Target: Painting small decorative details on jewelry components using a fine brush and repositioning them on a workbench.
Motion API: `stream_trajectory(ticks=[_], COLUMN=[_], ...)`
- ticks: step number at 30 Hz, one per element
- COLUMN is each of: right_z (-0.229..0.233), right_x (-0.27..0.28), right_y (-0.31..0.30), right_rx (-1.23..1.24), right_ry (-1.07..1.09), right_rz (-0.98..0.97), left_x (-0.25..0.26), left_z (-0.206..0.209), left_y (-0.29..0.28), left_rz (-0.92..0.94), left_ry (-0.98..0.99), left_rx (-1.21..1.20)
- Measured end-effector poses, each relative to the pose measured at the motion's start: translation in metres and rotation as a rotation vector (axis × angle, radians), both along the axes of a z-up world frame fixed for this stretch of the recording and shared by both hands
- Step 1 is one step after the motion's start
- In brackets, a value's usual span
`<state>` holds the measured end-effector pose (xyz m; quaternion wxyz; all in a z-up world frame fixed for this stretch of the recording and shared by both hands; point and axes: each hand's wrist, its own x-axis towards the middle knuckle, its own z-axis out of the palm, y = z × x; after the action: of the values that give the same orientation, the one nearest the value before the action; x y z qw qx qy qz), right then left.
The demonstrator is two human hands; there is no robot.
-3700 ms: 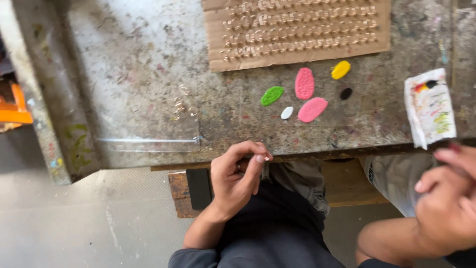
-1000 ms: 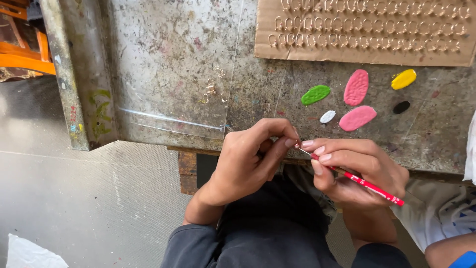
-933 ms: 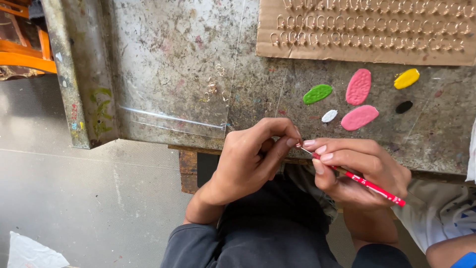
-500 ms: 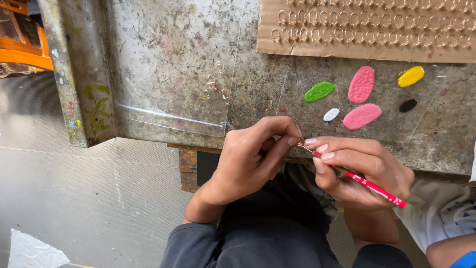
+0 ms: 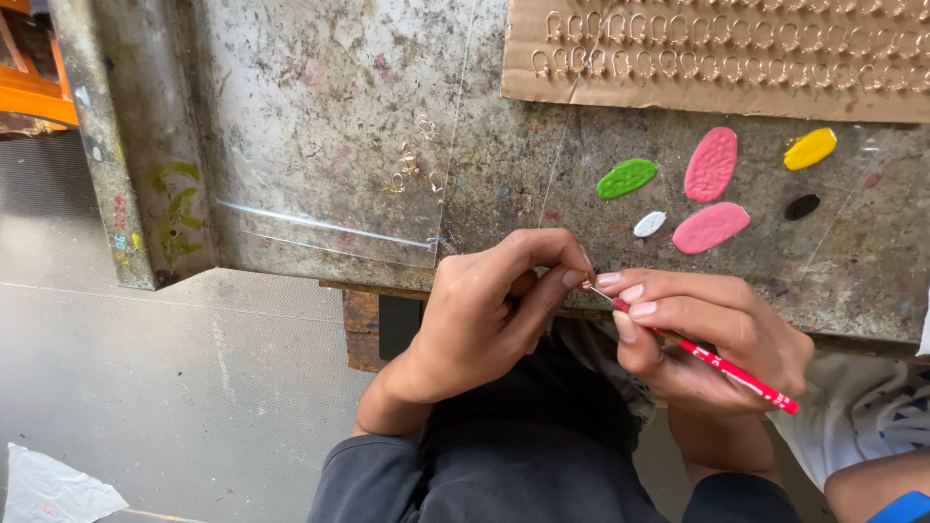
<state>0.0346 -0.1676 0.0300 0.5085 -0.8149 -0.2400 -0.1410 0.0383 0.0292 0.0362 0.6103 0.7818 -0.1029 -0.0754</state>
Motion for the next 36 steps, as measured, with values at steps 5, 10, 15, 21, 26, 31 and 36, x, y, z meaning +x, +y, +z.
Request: stream_trajectory(ticks=[5, 10, 15, 21, 26, 31, 36], right_z=[-0.001, 0.002, 0.000, -0.019, -0.012, -0.015, -0.016], right_x=[0.001, -0.008, -0.023, 0.005, 0.012, 0.012, 0.014], right_y=[0.000, 0.004, -0.002, -0.058, -0.073, -0.076, -0.077], right_rx=[0.006, 0.007, 0.170, -0.098, -0.294, -0.331, -0.341], right_ry=[-0.005, 0.062, 0.222, -0.138, -0.158, -0.134, -0.145], right_rz=[0.016, -0.060, -0.144, -0.406, -0.429, -0.428, -0.401], left_x=[0.000, 0.001, 0.001, -0.001, 0.000, -0.001, -0.001], left_z=[0.000, 0.002, 0.002, 0.002, 0.000, -0.002, -0.003], left_y=[0.000, 0.001, -0.001, -0.002, -0.007, -0.006, -0.006], left_rz=[0.001, -0.025, -0.004, 0.014, 0.014, 0.023, 0.028], left_ry=[-0.001, 0.016, -0.033, -0.039, -0.048, -0.046, -0.062], left_rx=[0.009, -0.017, 0.029, 0.103, 0.054, 0.099, 0.092])
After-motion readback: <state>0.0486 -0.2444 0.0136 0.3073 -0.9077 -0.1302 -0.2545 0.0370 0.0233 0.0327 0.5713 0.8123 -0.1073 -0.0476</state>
